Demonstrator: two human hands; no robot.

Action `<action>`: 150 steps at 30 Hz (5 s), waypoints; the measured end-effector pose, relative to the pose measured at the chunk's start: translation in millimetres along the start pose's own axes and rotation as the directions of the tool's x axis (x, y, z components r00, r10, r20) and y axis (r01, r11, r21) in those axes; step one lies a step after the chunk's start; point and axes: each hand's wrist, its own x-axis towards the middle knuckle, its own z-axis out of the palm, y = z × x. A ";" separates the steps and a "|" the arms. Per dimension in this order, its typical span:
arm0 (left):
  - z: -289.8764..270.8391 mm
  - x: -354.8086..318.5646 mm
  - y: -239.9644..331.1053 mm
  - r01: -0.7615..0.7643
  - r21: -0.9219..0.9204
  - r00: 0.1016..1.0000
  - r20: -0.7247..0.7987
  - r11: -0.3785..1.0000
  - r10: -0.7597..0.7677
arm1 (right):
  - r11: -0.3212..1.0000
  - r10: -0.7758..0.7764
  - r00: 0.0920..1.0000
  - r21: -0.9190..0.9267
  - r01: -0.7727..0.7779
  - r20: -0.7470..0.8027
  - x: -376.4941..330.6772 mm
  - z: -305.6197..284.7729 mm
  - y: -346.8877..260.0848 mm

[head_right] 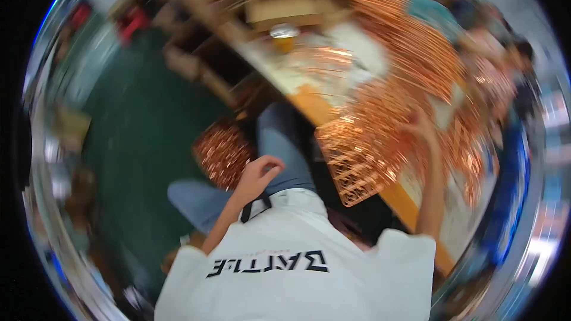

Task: The person handles orange plastic grids, removes small parts from a box and place them onto the grids, and then gathers the processed grids together.

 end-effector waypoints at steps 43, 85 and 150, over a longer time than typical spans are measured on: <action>-143.8 -128.3 -96.0 -0.119 -0.366 0.439 -0.853 0.923 -0.282 | 0.938 -0.344 0.520 0.263 0.226 0.782 -13.1 477.5 -256.6; -226.5 -33.0 -170.1 0.172 -0.220 0.385 -0.882 0.960 -0.271 | 0.699 -0.382 0.509 0.601 -0.387 0.771 79.9 556.3 -208.3; -183.3 -93.9 -141.3 -0.006 -0.368 0.447 -0.833 0.930 -0.326 | 0.816 -0.057 0.506 0.332 -0.473 0.861 25.1 553.6 -170.2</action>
